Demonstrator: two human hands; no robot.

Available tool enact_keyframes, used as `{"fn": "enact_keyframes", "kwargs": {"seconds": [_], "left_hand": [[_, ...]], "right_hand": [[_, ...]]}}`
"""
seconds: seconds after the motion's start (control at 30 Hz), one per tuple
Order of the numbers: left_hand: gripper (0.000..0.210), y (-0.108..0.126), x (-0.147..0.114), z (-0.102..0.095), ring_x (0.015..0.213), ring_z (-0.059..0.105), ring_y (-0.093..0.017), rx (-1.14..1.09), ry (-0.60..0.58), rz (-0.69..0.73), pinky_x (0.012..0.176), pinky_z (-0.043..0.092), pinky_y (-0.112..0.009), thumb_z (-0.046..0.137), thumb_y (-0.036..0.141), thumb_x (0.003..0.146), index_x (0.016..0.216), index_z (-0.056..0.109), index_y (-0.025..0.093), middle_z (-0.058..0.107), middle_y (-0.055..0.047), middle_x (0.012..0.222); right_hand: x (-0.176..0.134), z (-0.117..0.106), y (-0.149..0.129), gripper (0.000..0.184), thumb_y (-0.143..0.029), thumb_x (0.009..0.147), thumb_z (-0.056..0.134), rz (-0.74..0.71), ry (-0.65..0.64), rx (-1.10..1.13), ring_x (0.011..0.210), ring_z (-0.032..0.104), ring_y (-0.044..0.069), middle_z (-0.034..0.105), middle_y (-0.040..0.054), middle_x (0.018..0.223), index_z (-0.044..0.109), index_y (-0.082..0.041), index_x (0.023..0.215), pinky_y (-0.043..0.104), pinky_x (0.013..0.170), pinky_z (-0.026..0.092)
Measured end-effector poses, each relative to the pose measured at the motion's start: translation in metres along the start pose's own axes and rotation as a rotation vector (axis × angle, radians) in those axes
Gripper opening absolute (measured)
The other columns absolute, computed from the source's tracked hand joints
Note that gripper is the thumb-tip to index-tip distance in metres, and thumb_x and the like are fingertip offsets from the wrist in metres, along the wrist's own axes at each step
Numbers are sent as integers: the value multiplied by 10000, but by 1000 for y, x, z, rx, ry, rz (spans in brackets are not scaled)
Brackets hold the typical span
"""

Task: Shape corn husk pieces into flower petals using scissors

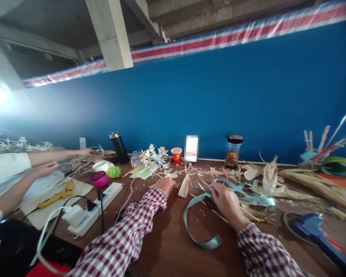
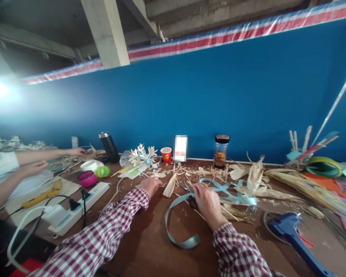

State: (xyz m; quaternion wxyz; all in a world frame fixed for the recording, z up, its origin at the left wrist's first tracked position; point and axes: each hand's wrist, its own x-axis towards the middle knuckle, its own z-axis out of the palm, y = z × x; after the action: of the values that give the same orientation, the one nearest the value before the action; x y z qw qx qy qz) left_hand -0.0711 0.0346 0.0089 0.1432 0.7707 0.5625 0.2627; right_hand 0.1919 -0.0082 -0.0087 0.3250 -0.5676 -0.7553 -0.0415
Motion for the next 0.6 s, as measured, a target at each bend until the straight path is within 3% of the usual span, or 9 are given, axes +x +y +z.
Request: {"fn": "enact_keyframes", "kwargs": {"seconds": [0.17,0.27,0.43,0.6], "left_hand": [[170,3,-5,-1,944,602,-250,-179,122,-148,901,425,-353,593,52,693,704,713,172,694,-65,844],[89,12,-5,-2,848,632,-225,-356,176,-270,811,486,-337,624,119,722,758,700,146,702,-70,831],[164,35,-10,0,775,658,-187,-727,134,-446,621,529,-267,625,123,764,923,663,114,712,-93,873],[109,57,-20,13,698,661,-154,-979,103,-560,547,502,-213,706,171,719,810,655,141,710,-92,816]], "right_hand": [[1,-2,-2,277,-277,916,382,-7,13,27,688,656,175,696,60,813,642,-190,879,230,567,400],[1,-4,-4,277,-288,917,382,-44,19,80,721,655,185,686,62,807,636,-183,883,238,600,425],[1,-7,-12,291,-289,930,372,-93,59,155,778,657,188,688,76,890,642,-183,945,255,669,474],[-2,-14,-21,284,-260,939,386,-104,56,114,805,673,184,707,63,948,638,-236,1065,250,670,498]]}}
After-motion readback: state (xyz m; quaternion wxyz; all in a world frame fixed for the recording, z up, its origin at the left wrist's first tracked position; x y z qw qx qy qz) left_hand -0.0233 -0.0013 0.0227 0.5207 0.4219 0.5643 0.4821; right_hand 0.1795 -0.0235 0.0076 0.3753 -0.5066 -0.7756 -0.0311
